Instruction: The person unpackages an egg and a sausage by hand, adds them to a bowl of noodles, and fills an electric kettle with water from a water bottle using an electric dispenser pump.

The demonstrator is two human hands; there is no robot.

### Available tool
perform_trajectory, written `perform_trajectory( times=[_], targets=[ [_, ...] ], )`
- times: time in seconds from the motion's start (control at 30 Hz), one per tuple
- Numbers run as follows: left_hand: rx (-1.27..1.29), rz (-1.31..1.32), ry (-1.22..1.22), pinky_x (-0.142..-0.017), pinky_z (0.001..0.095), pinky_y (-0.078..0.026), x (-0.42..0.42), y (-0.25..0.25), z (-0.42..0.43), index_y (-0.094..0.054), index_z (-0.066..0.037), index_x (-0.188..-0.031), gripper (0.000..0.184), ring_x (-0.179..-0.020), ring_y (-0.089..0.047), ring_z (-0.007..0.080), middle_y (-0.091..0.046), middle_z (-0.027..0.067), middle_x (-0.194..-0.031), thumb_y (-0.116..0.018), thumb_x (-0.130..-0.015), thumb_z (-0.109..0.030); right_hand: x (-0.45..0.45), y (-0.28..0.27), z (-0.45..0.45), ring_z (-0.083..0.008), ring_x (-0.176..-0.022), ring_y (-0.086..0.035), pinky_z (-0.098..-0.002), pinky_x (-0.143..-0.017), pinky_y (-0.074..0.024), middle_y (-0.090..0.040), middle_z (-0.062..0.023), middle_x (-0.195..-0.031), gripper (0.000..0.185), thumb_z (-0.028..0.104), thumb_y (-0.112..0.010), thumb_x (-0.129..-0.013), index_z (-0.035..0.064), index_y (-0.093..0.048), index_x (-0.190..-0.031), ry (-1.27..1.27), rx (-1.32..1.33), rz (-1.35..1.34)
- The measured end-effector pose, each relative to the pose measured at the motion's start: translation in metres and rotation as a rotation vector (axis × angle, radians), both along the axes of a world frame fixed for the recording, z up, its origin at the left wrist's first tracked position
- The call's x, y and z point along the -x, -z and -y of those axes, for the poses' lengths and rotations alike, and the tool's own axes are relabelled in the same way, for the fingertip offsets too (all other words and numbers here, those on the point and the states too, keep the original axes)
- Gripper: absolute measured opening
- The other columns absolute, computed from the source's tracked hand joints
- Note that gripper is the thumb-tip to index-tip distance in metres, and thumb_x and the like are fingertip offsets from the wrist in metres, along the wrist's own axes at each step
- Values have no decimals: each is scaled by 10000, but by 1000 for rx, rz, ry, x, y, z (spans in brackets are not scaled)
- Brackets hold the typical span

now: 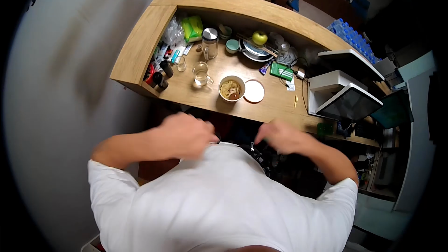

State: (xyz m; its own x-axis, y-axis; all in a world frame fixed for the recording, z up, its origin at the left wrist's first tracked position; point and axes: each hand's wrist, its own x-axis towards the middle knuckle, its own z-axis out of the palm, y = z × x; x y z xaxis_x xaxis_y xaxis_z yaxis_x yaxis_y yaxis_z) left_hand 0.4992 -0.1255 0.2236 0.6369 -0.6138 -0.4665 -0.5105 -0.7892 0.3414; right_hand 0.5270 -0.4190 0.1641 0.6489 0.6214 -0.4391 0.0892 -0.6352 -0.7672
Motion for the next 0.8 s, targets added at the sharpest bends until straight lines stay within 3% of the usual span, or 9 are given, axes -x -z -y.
perform_trajectory(
  times=[0.07,0.2,0.3,0.4,0.53,0.67,0.73,0.77,0.8],
  targets=[
    [126,258,-43,-626,460,-509,-11,-1,-34,-574,-2,-845,326,-684,-629,395,-631,193,-730,-563,-946,-312,-23,16,48,-159,-520,-522,-316,-552,-450,-492,-72,-504,576,465,-365,-1011,-31,-654,-967,396,-102,-191],
    [681,90,-109,-640,422,-475,-19,25,-5,-558,14,-964,484,-698,-607,368,-598,167,-733,-660,-885,-453,-32,0,5,-123,-799,-512,-255,-738,-421,-537,-71,-879,371,176,-553,-936,6,-481,-1258,275,-512,-234],
    [909,-96,-567,-594,232,-415,-38,88,26,-580,-31,-1025,420,-649,-495,60,-546,-19,-741,-847,-762,-219,-44,50,-13,-194,-972,-515,-332,-930,-417,-527,-101,-1069,725,-121,-488,-824,95,-164,-1436,216,-667,-239],
    [1385,-448,-930,-518,191,-387,-48,159,65,-612,6,-1111,388,-586,-483,39,-569,-38,-770,-801,-818,-163,-45,90,-30,-237,-1103,-570,-347,-962,-444,-551,-188,-1256,860,-56,-588,-885,64,-21,-1520,279,-628,-92],
    [1514,-629,-1156,-479,192,-373,-57,198,86,-598,19,-1200,418,-546,-472,36,-588,-20,-798,-762,-858,-157,-49,107,-36,-264,-1092,-626,-350,-942,-475,-614,-209,-1218,938,34,-691,-875,18,-19,-1529,284,-451,139],
    [1458,-665,-1150,-487,207,-381,-72,211,85,-592,-8,-1190,382,-539,-464,46,-569,-8,-812,-711,-908,-235,-60,124,-34,-281,-936,-695,-340,-838,-525,-695,-199,-1001,794,166,-744,-864,-45,-257,-1455,339,-355,369],
    [1628,-781,-1322,-496,227,-388,-75,204,86,-577,-48,-1086,281,-549,-449,57,-540,-12,-793,-659,-944,-276,-65,126,-34,-258,-764,-679,-340,-698,-519,-694,-188,-874,489,297,-720,-889,-67,-566,-1178,437,-146,336],
    [1705,-782,-1350,-479,246,-413,-79,210,88,-560,-54,-1025,294,-544,-459,77,-530,-5,-775,-656,-944,-320,-69,132,-30,-186,-606,-571,-336,-575,-457,-640,-131,-694,473,411,-659,-923,-52,-646,-828,405,-30,312],
    [1707,-784,-1352,-479,246,-413,-82,215,90,-560,-54,-1025,294,-544,-459,77,-530,-5,-775,-656,-944,-320,-69,134,-31,-186,-606,-571,-336,-575,-457,-640,-131,-694,473,411,-659,-923,-52,-646,-828,404,-28,311]
  ],
)
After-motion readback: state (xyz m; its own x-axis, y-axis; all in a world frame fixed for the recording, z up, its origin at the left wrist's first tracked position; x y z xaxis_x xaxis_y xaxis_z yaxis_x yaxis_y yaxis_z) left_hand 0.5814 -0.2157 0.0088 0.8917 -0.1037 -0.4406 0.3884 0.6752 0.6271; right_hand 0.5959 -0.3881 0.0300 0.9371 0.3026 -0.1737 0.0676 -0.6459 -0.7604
